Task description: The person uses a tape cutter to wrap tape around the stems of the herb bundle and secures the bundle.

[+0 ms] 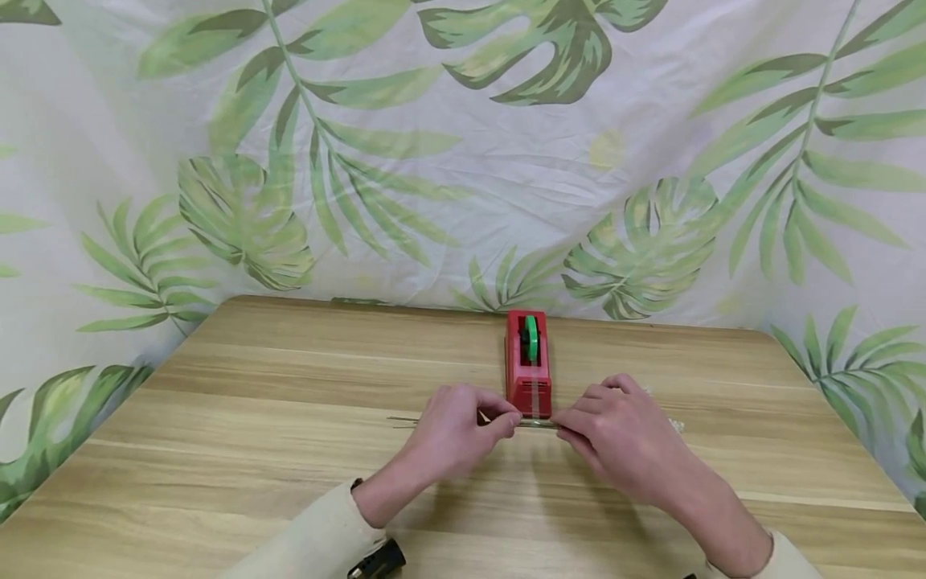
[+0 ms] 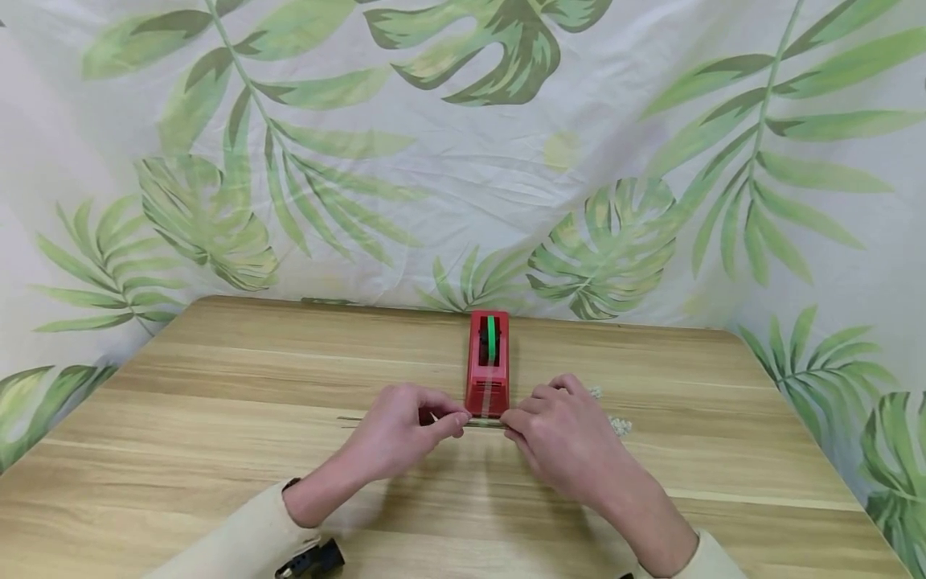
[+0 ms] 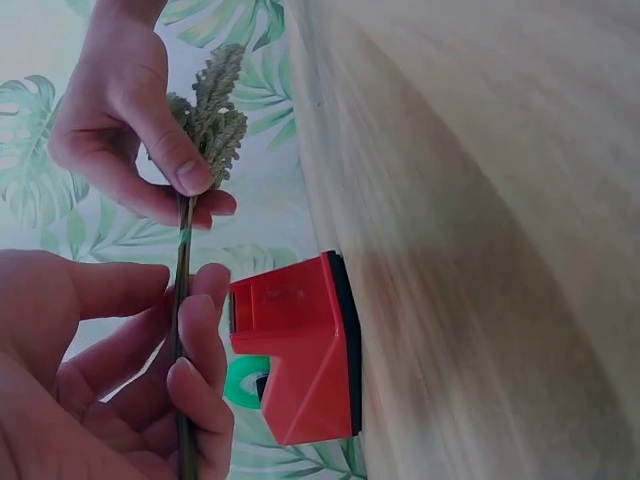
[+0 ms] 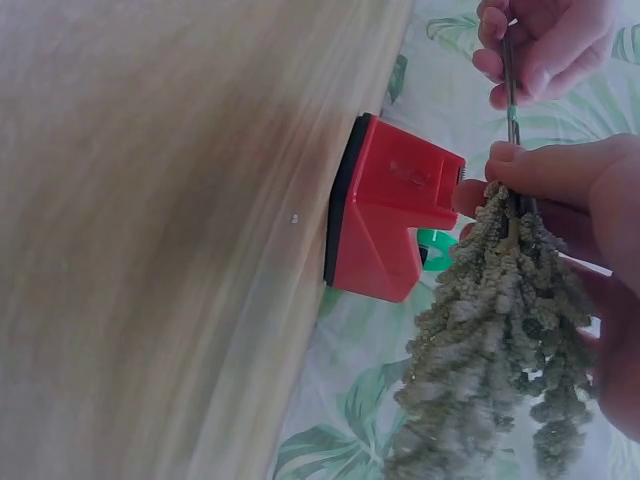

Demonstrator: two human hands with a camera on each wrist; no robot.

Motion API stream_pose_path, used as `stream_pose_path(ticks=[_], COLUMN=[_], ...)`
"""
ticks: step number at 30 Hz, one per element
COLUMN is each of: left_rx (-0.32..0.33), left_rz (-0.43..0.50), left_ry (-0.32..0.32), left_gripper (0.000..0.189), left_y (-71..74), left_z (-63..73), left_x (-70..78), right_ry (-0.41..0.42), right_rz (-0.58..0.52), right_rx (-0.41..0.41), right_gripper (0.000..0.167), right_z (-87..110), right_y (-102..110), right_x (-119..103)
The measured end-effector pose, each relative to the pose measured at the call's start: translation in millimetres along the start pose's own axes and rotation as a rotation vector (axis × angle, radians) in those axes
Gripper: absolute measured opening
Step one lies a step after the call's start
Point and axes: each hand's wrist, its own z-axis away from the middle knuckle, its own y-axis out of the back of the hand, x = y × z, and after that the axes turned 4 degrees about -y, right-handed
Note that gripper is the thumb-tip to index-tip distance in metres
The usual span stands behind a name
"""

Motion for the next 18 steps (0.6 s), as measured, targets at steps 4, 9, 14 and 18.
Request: stream_pose_path(ticks=[4, 9, 14, 18], left_rx=[-0.038, -0.085, -0.055, -0.014], left_rz=[-0.016, -0.048, -0.008, 0.007], left_ry=[-0.012, -0.025, -0.006, 0.004], left_gripper=[0.02, 0.022, 0.018, 0.013], left_y=[0.9, 0.1, -2.3, -5.0], left_z=[-0.3, -0.3, -0.3, -0.6], left_x=[-1.3, -1.6, -2.8, -3.3], right_ry=[0.03, 0.051, 0.04, 0.018], right_rz=[0.009, 0.01, 0.001, -0.01], right_rx=[0.057, 0.109, 0.104, 0.08], right_gripper=[0.016, 0.017, 0.019, 0.016], right_z=[0.4, 0.4, 0.3, 1.0], right_y=[-2.0, -3.0, -2.6, -3.1], right_x=[0.8, 0.9, 0.0, 0.5])
